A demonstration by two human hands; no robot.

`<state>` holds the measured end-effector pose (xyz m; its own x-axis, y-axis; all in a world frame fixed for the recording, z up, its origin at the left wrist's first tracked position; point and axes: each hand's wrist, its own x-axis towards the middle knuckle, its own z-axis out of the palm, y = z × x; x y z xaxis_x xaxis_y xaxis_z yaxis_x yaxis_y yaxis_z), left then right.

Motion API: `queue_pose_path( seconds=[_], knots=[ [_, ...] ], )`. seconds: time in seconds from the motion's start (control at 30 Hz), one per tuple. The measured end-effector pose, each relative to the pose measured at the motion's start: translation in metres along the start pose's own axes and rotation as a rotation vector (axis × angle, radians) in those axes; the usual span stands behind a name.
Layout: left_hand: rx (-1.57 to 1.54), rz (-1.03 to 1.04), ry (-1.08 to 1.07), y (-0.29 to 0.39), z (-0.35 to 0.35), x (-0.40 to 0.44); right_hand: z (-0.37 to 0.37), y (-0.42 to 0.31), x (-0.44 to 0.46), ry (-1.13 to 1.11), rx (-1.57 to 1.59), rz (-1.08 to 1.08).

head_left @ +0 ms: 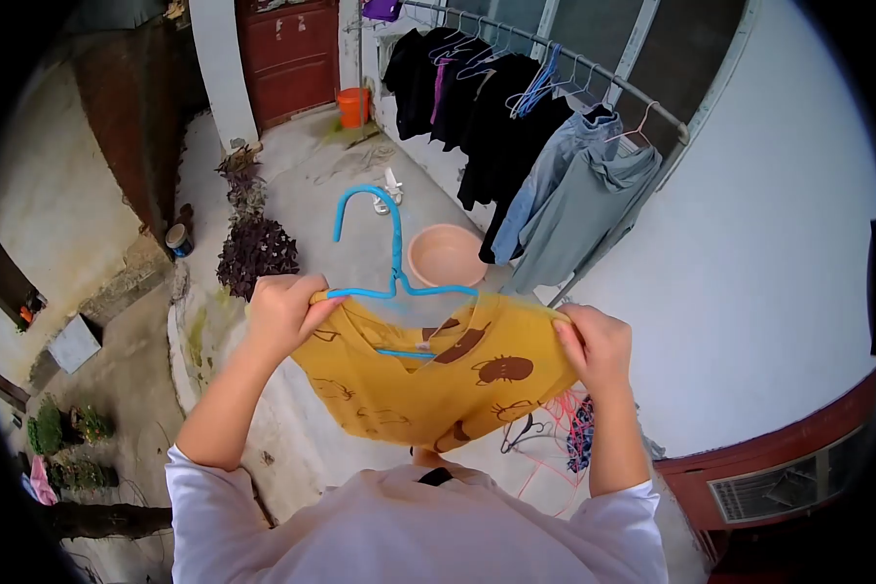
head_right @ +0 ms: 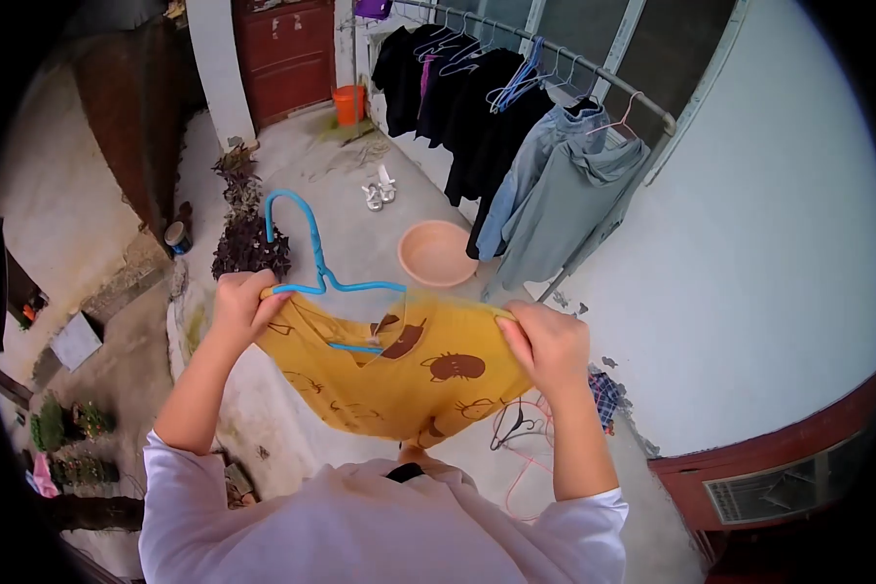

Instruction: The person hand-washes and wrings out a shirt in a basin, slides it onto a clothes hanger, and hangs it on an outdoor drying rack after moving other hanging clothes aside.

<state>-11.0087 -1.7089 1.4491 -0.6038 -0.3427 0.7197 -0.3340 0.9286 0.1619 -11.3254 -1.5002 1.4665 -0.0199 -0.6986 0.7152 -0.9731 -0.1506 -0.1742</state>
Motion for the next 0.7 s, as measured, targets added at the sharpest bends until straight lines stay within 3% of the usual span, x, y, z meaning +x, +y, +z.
queue_pose_path(
  seconds=[0.17,0.27,0.3,0.4,0.7],
  knots=[
    [0.067,-0.101,0.027,-0.055,0.015,0.047,0.041,0.086,0.029,-0.069,0.084,0.069],
    [0.087,-0.080,0.003,-0.070,0.028,0.064,0.060,0.074,0.076,-0.037,0.198,0.020],
    [0.090,-0.073,-0.011,-0.077,0.033,0.068,0.065,0.068,0.097,-0.077,0.167,-0.069],
    [0.130,-0.103,-0.033,-0.098,0.043,0.069,0.122,0.072,0.117,-0.255,0.267,-0.062],
    [0.156,-0.172,-0.069,-0.219,0.057,0.077,0.253,0.064,0.223,-0.222,0.326,-0.036]
  ],
)
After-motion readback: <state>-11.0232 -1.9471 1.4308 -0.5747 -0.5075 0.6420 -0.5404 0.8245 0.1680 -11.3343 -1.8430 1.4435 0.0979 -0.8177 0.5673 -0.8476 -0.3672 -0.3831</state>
